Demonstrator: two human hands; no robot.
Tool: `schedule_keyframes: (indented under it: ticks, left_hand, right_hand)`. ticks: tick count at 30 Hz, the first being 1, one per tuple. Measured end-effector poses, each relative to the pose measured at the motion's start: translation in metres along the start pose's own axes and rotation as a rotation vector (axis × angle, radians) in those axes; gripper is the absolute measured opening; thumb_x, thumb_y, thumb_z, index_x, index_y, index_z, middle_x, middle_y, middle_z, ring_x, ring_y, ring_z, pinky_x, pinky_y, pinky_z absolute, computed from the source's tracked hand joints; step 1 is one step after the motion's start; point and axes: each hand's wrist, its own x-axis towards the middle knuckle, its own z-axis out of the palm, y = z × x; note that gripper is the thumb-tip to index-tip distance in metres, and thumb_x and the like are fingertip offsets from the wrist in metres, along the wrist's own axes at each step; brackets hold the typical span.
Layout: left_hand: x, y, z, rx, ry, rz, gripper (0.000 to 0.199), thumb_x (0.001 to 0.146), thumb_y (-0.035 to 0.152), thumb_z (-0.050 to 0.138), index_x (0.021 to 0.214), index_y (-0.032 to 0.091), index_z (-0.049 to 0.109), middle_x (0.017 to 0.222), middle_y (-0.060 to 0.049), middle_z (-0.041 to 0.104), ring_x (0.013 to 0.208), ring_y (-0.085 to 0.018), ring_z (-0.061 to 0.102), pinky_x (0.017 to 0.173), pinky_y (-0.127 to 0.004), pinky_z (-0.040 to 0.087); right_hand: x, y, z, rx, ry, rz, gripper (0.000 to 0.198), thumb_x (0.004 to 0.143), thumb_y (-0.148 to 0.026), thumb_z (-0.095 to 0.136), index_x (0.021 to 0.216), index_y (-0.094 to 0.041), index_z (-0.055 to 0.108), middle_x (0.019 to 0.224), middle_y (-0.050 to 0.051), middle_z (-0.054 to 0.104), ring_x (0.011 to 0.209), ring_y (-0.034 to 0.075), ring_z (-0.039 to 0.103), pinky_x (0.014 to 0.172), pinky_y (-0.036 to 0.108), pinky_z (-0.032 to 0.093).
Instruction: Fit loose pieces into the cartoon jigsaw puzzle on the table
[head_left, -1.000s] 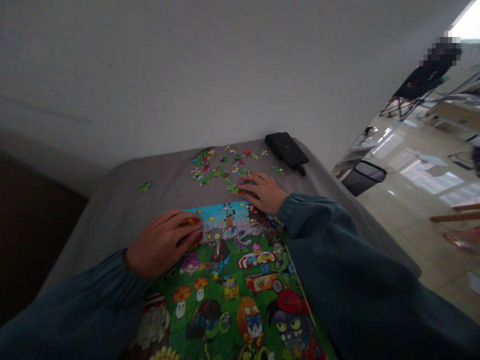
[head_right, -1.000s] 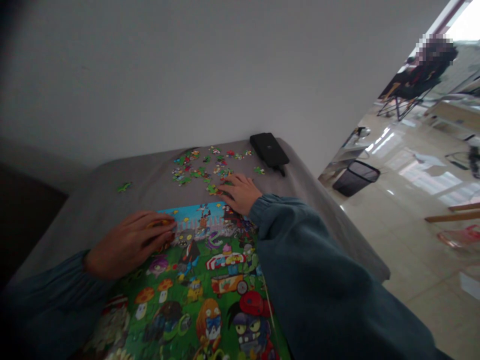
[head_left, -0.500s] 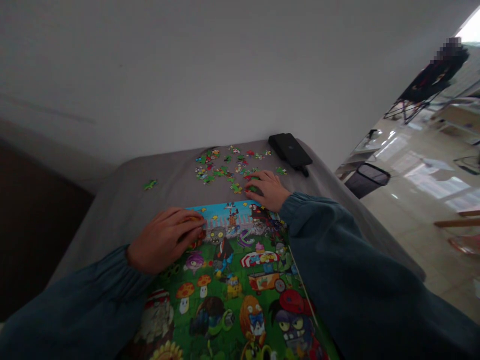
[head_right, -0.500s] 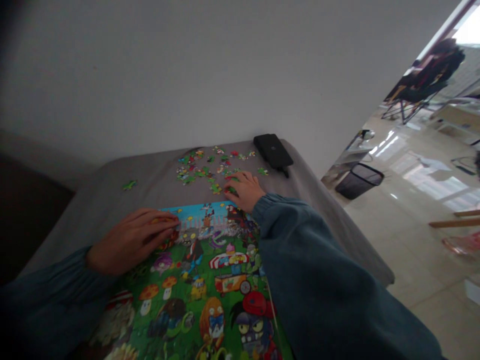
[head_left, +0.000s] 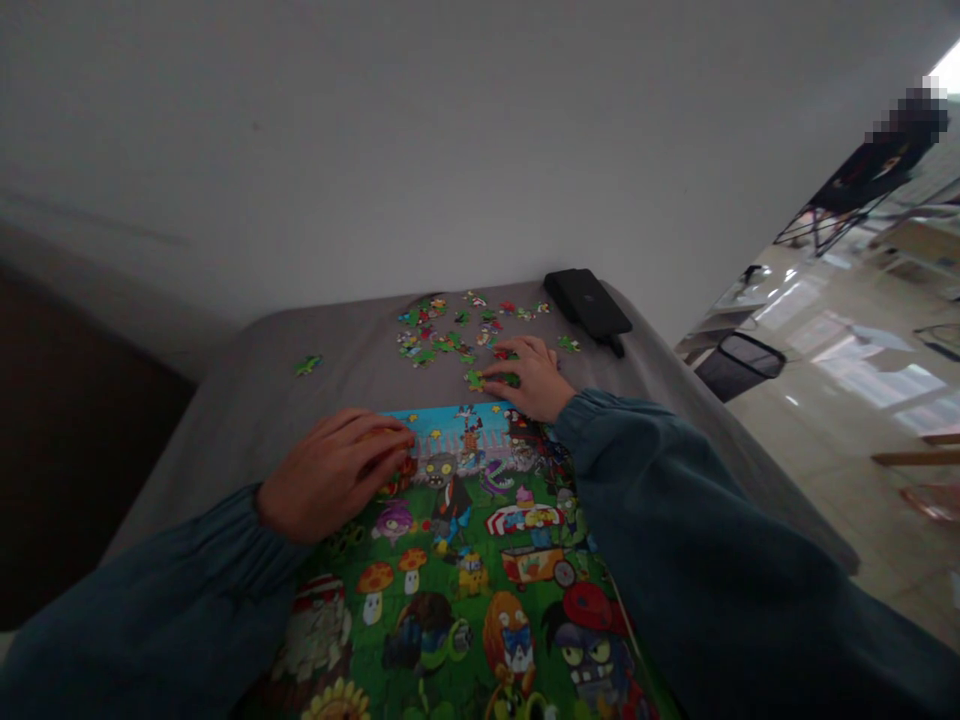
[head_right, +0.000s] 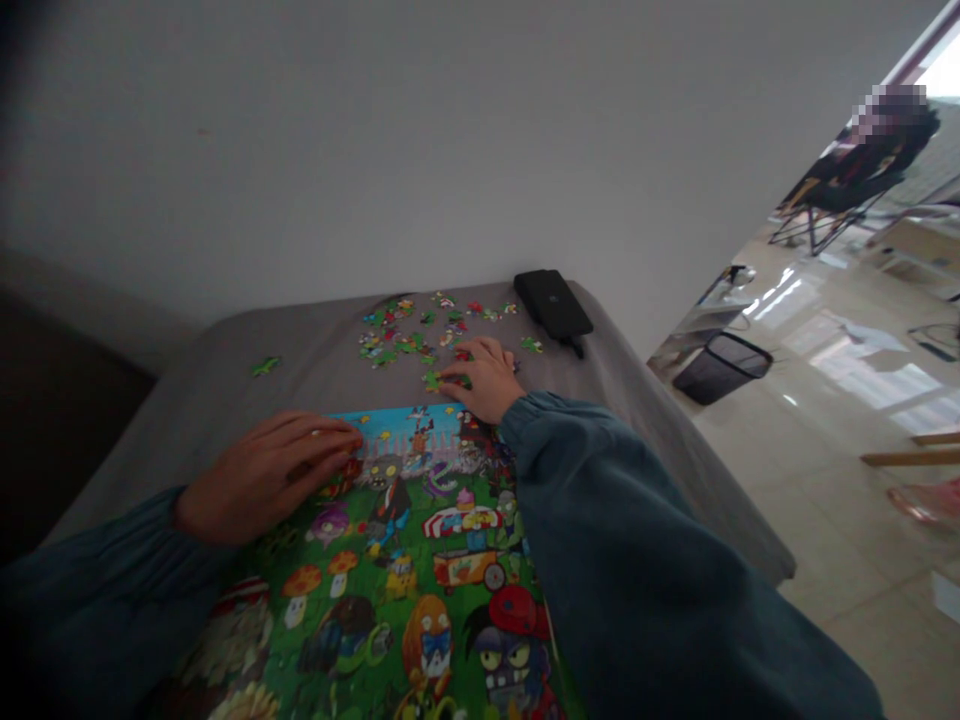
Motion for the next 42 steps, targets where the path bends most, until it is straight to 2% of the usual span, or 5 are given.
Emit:
schedule_keyframes:
  ticks: [8, 19, 23, 30, 42]
  left_hand:
    - [0.000, -0.007, -0.001, 0.043, 0.019, -0.068, 0.045, 0.099, 0.046, 0.038, 0.115, 0.018, 0.070, 0.114, -0.010, 0.070, 0.105, -0.026, 0.060, 0.095, -0.044, 0.047]
    - [0.001, -0.008, 0.001, 0.020, 0.005, -0.070, 0.045, 0.099, 0.048, 0.037, 0.113, 0.019, 0.070, 0.113, -0.010, 0.071, 0.105, -0.027, 0.061, 0.094, -0.045, 0.047]
    - [0.001, -0.006, 0.000, 0.014, 0.021, -0.068, 0.045, 0.098, 0.048, 0.038, 0.112, 0.022, 0.071, 0.111, -0.010, 0.071, 0.103, -0.028, 0.062, 0.092, -0.046, 0.048]
    - [0.004, -0.002, -0.001, 0.031, 0.008, -0.068, 0.044, 0.098, 0.046, 0.037, 0.109, 0.021, 0.071, 0.109, -0.009, 0.072, 0.101, -0.026, 0.062, 0.093, -0.045, 0.049]
    - [0.000, 0.034, -0.014, -0.296, -0.046, -0.055, 0.044, 0.097, 0.053, 0.041, 0.120, 0.025, 0.067, 0.116, -0.005, 0.071, 0.107, -0.024, 0.064, 0.093, -0.039, 0.051]
  right_hand:
    - [-0.002, -0.002, 0.001, -0.048, -0.064, -0.075, 0.041, 0.094, -0.046, 0.054, 0.129, -0.028, 0.062, 0.145, 0.009, 0.048, 0.134, 0.034, 0.031, 0.101, 0.054, 0.032]
    - [-0.001, -0.003, -0.011, 0.231, 0.014, -0.034, 0.010, 0.083, -0.026, 0.066, 0.090, -0.018, 0.066, 0.102, 0.007, 0.068, 0.106, 0.024, 0.055, 0.088, 0.038, 0.041]
    - [-0.013, -0.012, -0.039, 0.550, -0.242, -0.093, 0.022, 0.087, -0.036, 0.058, 0.079, -0.015, 0.059, 0.071, 0.000, 0.059, 0.064, 0.011, 0.051, 0.062, 0.025, 0.040]
    - [-0.040, -0.049, -0.061, 0.569, -0.715, -0.335, 0.015, 0.088, -0.025, 0.058, 0.078, -0.014, 0.061, 0.063, -0.004, 0.056, 0.059, 0.008, 0.048, 0.059, 0.022, 0.036]
    - [-0.047, -0.074, -0.052, 0.469, -0.630, -0.373, 0.012, 0.088, -0.023, 0.060, 0.080, -0.014, 0.064, 0.062, -0.004, 0.054, 0.056, 0.008, 0.045, 0.058, 0.022, 0.033]
